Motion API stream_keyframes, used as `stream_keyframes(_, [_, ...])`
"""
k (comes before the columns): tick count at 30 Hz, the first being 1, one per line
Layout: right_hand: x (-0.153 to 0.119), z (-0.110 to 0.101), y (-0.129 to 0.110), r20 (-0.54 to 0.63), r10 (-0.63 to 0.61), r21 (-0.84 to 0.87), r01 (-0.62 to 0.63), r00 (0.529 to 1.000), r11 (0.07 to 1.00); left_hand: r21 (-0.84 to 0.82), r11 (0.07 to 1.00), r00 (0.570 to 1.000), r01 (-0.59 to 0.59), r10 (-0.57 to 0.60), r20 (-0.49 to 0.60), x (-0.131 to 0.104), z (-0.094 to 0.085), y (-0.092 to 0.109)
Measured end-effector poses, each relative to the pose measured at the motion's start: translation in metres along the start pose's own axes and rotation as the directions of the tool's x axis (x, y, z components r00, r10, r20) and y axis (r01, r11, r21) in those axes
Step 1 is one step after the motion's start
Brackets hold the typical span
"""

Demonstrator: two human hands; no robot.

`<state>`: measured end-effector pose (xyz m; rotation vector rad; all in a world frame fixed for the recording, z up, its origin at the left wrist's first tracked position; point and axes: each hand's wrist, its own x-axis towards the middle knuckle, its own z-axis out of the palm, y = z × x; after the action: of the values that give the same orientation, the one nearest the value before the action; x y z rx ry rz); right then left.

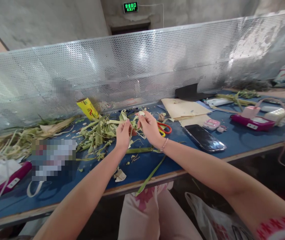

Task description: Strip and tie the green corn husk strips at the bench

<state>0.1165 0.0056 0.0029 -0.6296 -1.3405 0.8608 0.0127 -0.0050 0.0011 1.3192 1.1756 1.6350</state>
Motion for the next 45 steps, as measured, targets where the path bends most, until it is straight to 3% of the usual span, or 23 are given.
stream_keyframes(3, [0.000,0.001,-0.001,0.025,-0.024,-0.047,0.025,0.999,0.999,0.132,0.987,0.996,-0.087,0.087,0.003,-0.004,0.001,0.003])
stream_keyframes(9, [0.001,0.002,0.004,0.083,0.025,-0.040,-0.021,0.996,0.999,0.025,0.999,0.997,-0.045,0.046,-0.068,-0.004,0.001,0.004])
stream_keyframes(15, [0.009,-0.004,0.006,-0.017,-0.048,-0.162,0.044,0.999,0.986,0.335,0.904,0.962,-0.265,0.272,0.027,-0.004,-0.003,0.007])
stream_keyframes(18, [0.012,-0.006,0.005,-0.034,-0.092,-0.181,0.085,0.995,0.980,0.414,0.852,0.945,-0.322,0.317,0.083,-0.007,-0.003,0.011])
stream_keyframes(22, [0.013,-0.007,0.003,-0.069,-0.121,-0.188,0.106,0.990,0.976,0.426,0.852,0.951,-0.305,0.298,0.083,-0.008,-0.002,0.009])
stream_keyframes(28, [0.013,-0.009,0.000,-0.118,-0.141,-0.162,0.121,0.983,0.979,0.210,0.959,0.981,-0.191,0.178,0.082,-0.004,-0.002,0.001])
stream_keyframes(34, [0.016,-0.013,-0.002,-0.139,-0.152,-0.158,0.129,0.979,0.979,0.048,0.998,0.981,-0.042,0.032,0.191,-0.006,0.001,0.008])
stream_keyframes(38, [0.018,-0.015,-0.001,-0.145,-0.141,-0.163,0.117,0.979,0.980,0.044,0.999,0.967,-0.028,0.016,0.255,-0.006,0.001,0.010])
stream_keyframes(41, [0.017,-0.016,-0.002,-0.144,-0.144,-0.162,0.120,0.979,0.979,0.083,0.994,0.976,-0.064,0.045,0.215,-0.004,-0.001,0.007])
stream_keyframes(45, [0.016,-0.015,-0.003,-0.137,-0.152,-0.164,0.129,0.979,0.978,0.133,0.982,0.991,-0.132,0.126,0.052,-0.003,-0.002,0.000])
